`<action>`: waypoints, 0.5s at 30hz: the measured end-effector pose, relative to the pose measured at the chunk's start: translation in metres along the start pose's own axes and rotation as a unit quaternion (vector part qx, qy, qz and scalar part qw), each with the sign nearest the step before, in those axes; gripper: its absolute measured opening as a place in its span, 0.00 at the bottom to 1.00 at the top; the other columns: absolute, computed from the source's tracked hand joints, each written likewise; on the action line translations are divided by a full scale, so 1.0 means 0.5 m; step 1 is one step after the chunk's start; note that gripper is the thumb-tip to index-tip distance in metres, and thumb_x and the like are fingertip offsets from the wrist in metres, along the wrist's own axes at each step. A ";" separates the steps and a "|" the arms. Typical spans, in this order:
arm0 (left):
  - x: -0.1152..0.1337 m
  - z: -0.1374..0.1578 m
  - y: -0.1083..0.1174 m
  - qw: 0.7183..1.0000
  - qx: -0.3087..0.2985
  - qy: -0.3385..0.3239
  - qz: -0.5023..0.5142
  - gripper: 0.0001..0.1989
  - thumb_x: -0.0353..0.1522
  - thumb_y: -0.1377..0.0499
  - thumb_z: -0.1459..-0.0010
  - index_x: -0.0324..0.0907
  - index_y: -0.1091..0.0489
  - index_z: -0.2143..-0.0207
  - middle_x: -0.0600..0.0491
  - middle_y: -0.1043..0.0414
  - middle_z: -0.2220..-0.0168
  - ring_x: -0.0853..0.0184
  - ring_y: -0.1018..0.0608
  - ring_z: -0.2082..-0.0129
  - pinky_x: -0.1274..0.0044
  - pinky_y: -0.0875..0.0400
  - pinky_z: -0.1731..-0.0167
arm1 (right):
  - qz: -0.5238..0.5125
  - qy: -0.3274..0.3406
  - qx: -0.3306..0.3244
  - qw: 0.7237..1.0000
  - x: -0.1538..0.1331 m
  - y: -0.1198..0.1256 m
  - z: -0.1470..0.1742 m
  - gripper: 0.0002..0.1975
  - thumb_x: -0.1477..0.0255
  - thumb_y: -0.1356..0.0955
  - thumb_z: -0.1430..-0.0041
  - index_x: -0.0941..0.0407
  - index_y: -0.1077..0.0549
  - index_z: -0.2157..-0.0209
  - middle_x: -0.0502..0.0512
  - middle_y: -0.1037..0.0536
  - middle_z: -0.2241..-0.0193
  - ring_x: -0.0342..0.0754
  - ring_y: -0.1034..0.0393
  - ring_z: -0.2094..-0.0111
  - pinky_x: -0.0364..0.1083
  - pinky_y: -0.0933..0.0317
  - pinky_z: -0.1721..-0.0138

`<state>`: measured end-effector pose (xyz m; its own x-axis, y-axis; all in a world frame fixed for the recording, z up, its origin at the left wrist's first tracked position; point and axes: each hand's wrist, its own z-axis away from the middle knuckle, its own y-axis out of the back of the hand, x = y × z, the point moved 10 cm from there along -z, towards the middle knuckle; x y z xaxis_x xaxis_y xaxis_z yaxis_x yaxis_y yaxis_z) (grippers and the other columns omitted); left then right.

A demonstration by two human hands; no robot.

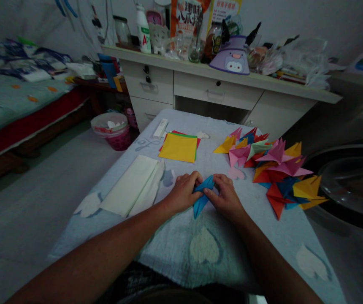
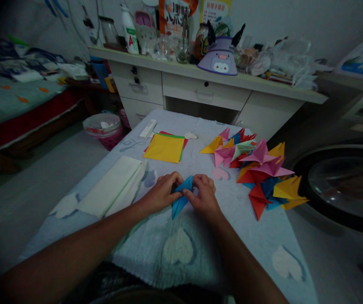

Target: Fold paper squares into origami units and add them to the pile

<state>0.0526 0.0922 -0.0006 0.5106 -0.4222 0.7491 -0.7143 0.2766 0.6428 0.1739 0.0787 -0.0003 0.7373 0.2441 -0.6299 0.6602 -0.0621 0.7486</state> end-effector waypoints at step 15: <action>0.015 -0.004 -0.023 0.993 -0.061 -0.025 0.102 0.13 0.33 0.42 0.44 0.41 0.38 0.79 0.59 0.43 0.79 0.71 0.36 0.76 0.79 0.46 0.75 | -0.256 -0.006 0.017 0.966 -0.005 0.023 -0.001 0.13 0.60 0.33 0.41 0.54 0.28 0.73 0.52 0.32 0.69 0.47 0.35 0.66 0.46 0.38 0.64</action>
<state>0.0658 0.0875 -0.0021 0.3341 -0.3877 0.8591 -0.7362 0.4618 0.4947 0.1796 0.0780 0.0100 0.3138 0.2400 -0.9186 0.9432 0.0324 0.3307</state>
